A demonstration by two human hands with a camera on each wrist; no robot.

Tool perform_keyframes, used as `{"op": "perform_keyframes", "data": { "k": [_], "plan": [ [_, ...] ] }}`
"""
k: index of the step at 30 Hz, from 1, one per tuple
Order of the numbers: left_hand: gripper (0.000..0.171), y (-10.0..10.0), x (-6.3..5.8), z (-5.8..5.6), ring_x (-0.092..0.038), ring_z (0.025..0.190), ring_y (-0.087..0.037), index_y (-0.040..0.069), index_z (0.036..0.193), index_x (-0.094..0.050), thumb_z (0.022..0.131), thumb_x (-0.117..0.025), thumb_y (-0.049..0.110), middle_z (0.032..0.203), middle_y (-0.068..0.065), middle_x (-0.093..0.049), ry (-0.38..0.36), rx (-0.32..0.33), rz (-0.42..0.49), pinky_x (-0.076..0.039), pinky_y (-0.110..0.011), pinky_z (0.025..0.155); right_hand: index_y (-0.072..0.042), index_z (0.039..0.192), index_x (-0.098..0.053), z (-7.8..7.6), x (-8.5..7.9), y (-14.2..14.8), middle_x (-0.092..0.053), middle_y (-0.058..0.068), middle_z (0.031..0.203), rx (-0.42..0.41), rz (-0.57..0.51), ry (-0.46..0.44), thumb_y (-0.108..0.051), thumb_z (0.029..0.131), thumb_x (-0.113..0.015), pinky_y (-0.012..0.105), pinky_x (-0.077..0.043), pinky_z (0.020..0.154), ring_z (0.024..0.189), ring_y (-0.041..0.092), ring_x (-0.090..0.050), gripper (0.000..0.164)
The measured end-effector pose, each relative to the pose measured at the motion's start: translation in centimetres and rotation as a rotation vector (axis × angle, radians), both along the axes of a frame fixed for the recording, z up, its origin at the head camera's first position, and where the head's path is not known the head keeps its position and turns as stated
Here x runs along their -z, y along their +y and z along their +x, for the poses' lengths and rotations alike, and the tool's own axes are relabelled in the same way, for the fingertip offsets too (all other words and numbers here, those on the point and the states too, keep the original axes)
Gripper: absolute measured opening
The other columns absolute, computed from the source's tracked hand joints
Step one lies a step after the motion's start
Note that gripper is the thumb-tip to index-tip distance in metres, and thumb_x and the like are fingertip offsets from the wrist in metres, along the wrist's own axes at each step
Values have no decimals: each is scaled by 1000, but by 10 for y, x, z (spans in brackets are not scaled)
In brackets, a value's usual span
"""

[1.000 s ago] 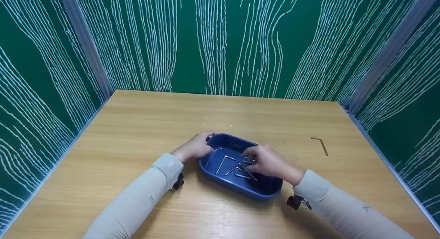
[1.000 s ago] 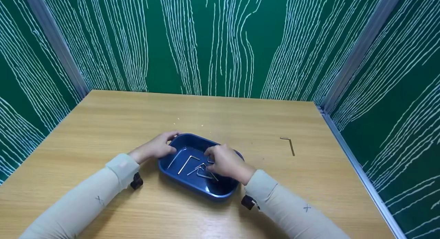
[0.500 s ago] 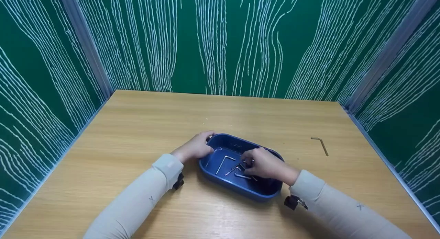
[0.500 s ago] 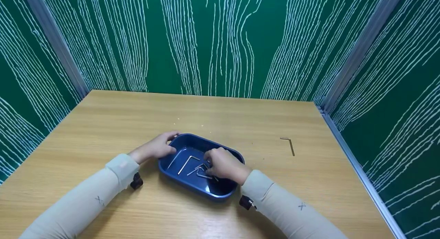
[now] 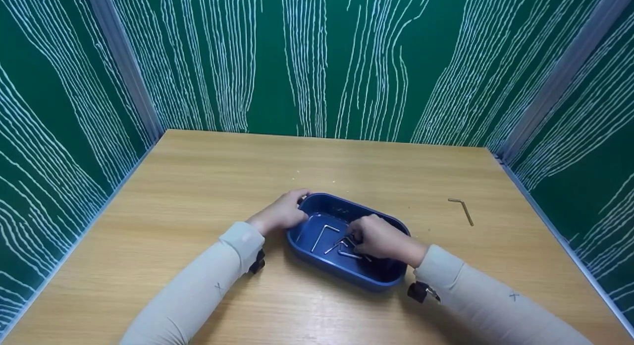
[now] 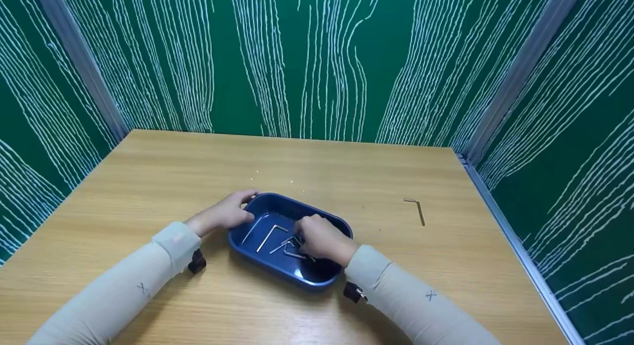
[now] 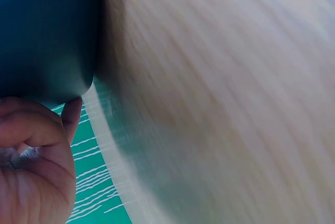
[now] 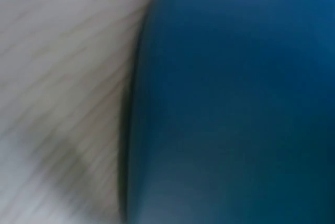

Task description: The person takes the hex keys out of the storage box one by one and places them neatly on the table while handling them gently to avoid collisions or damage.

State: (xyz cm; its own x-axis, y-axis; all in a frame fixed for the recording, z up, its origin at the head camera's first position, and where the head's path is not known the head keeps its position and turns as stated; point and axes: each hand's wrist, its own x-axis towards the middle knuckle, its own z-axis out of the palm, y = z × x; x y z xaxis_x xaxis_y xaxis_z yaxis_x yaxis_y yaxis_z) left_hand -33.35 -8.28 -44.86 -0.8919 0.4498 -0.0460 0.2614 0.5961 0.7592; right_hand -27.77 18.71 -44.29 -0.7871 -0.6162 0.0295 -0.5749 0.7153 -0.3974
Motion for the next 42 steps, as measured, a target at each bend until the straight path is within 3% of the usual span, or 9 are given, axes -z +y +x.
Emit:
{"op": "perform_keyframes", "data": {
  "k": [11, 18, 27, 33, 42],
  "plan": [
    [50, 1, 0, 0, -64, 124, -34, 8, 140, -62, 90, -63, 0, 139, -19, -69, 4, 2, -2, -56, -52, 107, 2, 95, -76, 0, 1, -1, -52, -6, 68, -30, -31, 21, 17, 78, -67, 19, -32, 53, 60, 5, -45, 24],
    [59, 1, -1, 1, -64, 126, -36, 8, 147, -59, 89, -64, 0, 143, -22, -67, -3, -11, -21, -58, -54, 106, 4, 101, -79, 1, 0, -1, -58, -3, 71, 2, -7, 3, 17, 76, -66, 20, -35, 55, 63, 7, -47, 31],
    [56, 2, -2, 2, -64, 126, -35, 7, 144, -60, 89, -64, -1, 142, -21, -68, -6, -8, -15, -57, -53, 107, 2, 109, -81, 1, -1, 0, -51, -7, 68, 43, 11, -25, 13, 77, -70, 21, -31, 53, 59, 7, -46, 35],
    [54, 1, -3, 3, -64, 125, -35, 8, 143, -60, 90, -64, 0, 142, -21, -67, -14, -11, -22, -57, -53, 108, -2, 99, -80, 1, -4, 2, -54, -7, 69, 60, -18, -11, 11, 76, -72, 22, -36, 57, 63, 8, -49, 28],
    [52, 0, -3, 1, -64, 124, -34, 6, 141, -61, 89, -63, 0, 139, -20, -69, -2, 2, -19, -57, -52, 108, 1, 101, -78, 2, -10, 2, -65, 1, 74, 58, -93, 23, 11, 75, -72, 25, -46, 62, 69, 8, -54, 29]
  ]
}}
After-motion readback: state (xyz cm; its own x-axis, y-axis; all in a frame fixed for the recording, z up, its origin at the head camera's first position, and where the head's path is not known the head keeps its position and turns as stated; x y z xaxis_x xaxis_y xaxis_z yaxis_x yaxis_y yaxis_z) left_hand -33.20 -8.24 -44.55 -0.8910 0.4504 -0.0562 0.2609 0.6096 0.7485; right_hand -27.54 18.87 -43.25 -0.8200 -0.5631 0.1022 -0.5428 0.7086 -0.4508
